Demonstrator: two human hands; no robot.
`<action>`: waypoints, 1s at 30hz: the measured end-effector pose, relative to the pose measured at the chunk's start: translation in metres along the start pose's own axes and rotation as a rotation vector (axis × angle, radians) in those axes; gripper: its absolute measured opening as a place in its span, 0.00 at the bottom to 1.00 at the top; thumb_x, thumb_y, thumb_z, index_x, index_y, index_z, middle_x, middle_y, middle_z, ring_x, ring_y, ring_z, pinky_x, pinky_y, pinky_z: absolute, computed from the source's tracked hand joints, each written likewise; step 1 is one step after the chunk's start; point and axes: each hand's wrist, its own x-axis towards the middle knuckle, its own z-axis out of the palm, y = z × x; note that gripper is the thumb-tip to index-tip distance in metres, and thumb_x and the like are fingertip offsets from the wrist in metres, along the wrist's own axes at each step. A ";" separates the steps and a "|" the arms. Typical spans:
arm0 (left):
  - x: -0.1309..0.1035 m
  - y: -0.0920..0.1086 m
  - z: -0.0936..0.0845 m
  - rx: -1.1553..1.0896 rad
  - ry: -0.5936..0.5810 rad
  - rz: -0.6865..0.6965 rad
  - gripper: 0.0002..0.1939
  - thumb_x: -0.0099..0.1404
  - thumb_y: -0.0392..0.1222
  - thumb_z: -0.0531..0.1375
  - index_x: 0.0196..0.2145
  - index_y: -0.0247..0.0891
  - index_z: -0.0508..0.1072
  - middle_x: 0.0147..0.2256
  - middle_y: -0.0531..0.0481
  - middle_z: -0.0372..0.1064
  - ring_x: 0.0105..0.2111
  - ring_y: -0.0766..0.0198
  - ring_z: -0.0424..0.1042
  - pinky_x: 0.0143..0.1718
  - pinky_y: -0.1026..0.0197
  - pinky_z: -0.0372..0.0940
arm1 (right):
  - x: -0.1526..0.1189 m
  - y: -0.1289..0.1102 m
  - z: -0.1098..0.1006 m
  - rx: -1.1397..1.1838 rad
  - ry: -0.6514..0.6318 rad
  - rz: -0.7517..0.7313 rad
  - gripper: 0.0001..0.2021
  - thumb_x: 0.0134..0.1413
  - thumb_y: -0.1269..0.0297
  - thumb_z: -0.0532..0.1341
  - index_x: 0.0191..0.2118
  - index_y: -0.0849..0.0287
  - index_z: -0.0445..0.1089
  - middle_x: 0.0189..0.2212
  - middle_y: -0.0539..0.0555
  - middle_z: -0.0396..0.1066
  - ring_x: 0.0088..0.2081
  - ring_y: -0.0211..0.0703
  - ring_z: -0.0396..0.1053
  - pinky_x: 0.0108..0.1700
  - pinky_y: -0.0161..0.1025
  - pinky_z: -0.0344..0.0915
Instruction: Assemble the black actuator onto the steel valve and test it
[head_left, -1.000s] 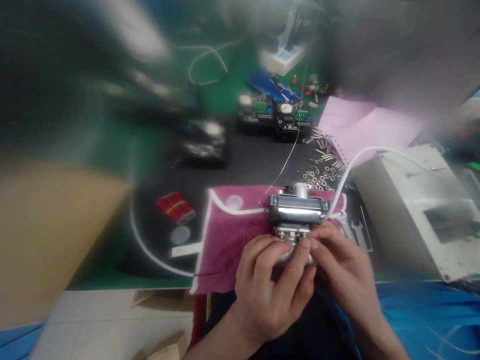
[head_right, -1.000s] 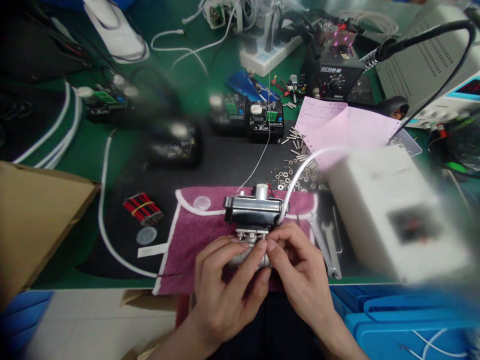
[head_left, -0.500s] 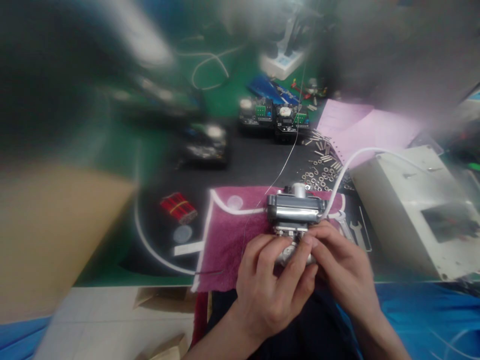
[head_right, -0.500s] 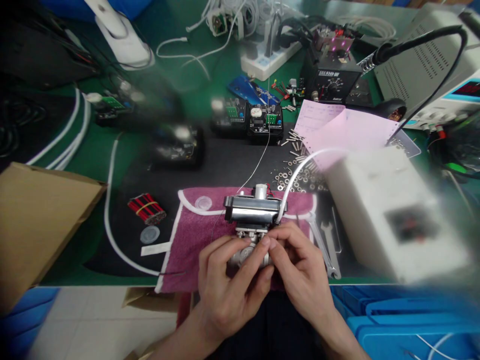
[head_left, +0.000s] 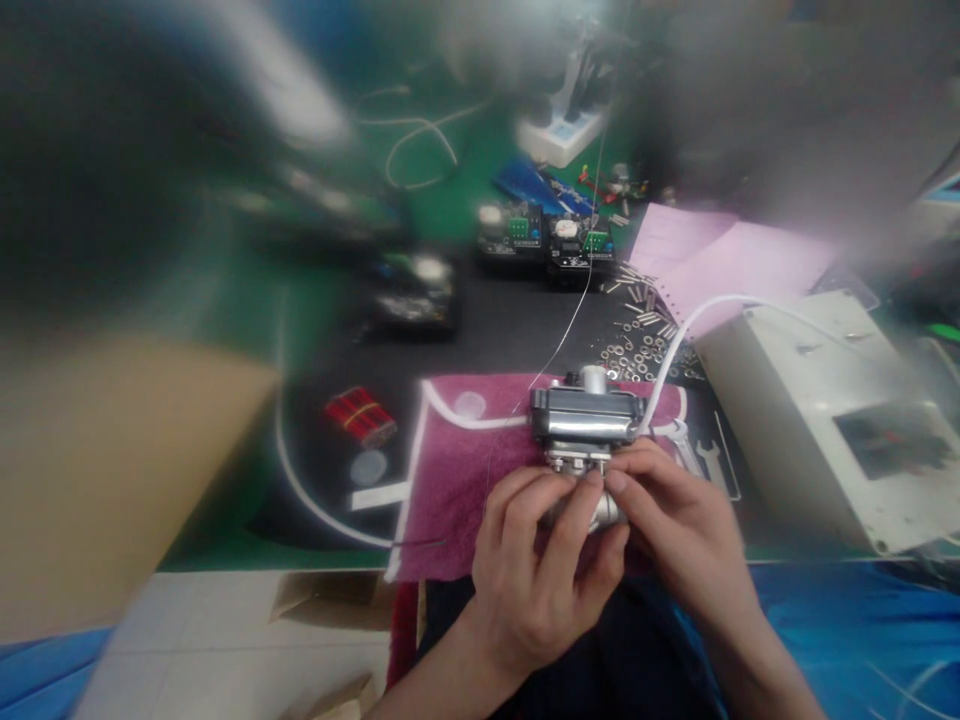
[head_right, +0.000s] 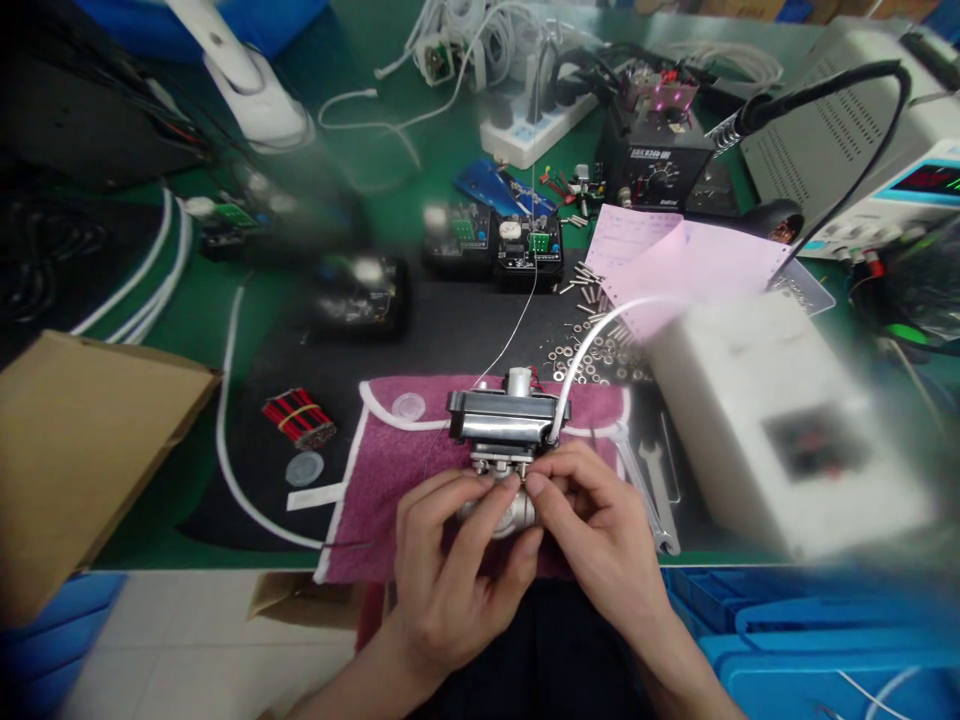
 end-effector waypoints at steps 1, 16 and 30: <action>0.001 0.000 0.000 -0.004 0.009 0.000 0.20 0.63 0.39 0.70 0.52 0.34 0.78 0.47 0.41 0.72 0.50 0.55 0.73 0.50 0.53 0.74 | 0.000 0.000 0.000 -0.004 0.005 -0.006 0.07 0.65 0.57 0.67 0.40 0.52 0.78 0.40 0.52 0.72 0.37 0.39 0.70 0.33 0.33 0.65; -0.001 -0.002 0.000 -0.026 0.024 0.032 0.21 0.60 0.36 0.71 0.51 0.30 0.80 0.46 0.40 0.72 0.50 0.53 0.73 0.50 0.52 0.75 | -0.003 -0.004 0.003 0.037 0.021 0.037 0.05 0.65 0.58 0.67 0.39 0.53 0.76 0.42 0.51 0.71 0.36 0.37 0.69 0.33 0.34 0.64; -0.001 -0.003 -0.001 -0.035 -0.007 0.035 0.22 0.61 0.35 0.70 0.54 0.32 0.79 0.47 0.41 0.70 0.50 0.54 0.72 0.52 0.52 0.74 | -0.004 0.006 0.001 0.017 0.029 -0.062 0.03 0.65 0.61 0.67 0.41 0.51 0.78 0.42 0.51 0.71 0.37 0.37 0.70 0.35 0.34 0.64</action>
